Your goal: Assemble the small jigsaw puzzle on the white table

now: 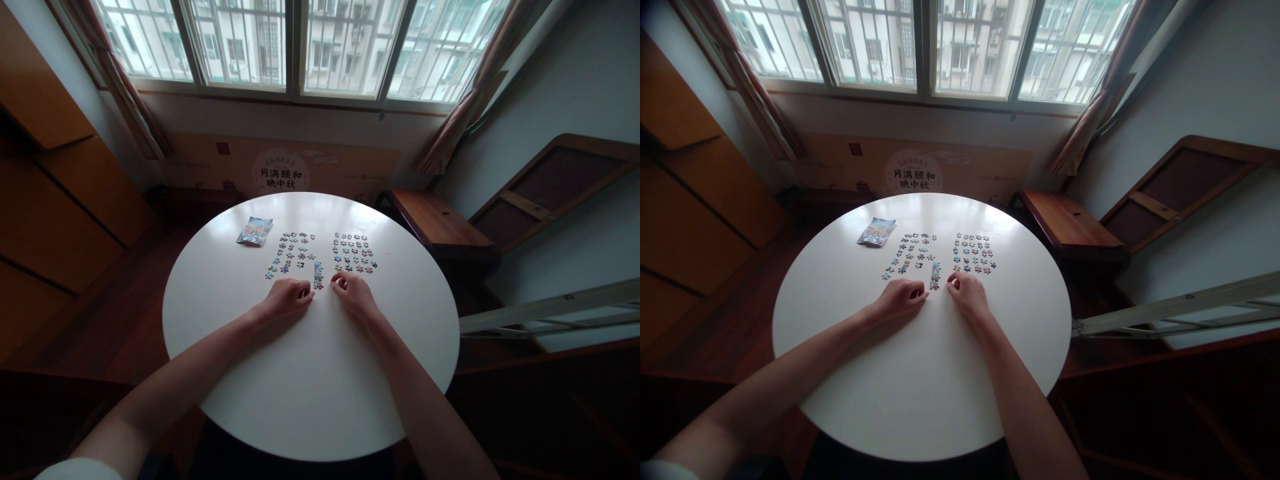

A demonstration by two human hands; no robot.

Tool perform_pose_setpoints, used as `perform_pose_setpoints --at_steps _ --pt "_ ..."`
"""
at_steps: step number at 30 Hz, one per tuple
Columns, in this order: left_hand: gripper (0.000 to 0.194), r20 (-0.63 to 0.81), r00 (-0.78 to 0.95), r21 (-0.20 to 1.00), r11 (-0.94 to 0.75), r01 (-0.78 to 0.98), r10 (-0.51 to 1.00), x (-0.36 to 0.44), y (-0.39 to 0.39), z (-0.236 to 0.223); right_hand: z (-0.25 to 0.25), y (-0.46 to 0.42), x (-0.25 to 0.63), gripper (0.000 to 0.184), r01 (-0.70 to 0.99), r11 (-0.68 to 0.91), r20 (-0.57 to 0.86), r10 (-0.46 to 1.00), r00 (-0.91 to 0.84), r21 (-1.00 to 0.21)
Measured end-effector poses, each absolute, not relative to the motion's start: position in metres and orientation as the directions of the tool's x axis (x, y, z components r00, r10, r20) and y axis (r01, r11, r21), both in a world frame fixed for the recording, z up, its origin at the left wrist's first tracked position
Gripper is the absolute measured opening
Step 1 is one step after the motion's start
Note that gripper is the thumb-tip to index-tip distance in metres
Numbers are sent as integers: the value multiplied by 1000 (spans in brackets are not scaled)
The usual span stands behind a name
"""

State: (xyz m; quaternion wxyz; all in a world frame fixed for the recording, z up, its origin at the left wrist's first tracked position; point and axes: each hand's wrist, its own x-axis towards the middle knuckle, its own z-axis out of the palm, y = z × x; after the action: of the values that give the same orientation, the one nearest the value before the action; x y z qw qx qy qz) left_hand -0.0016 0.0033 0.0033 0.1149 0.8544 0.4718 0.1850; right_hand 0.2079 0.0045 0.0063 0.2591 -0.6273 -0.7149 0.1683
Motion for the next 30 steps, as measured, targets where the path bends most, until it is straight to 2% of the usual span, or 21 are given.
perform_pose_setpoints --at_steps 30 --pt "31 244 491 369 -549 750 836 -2 5 -1 7 4 208 14 814 166 167 982 -86 -556"
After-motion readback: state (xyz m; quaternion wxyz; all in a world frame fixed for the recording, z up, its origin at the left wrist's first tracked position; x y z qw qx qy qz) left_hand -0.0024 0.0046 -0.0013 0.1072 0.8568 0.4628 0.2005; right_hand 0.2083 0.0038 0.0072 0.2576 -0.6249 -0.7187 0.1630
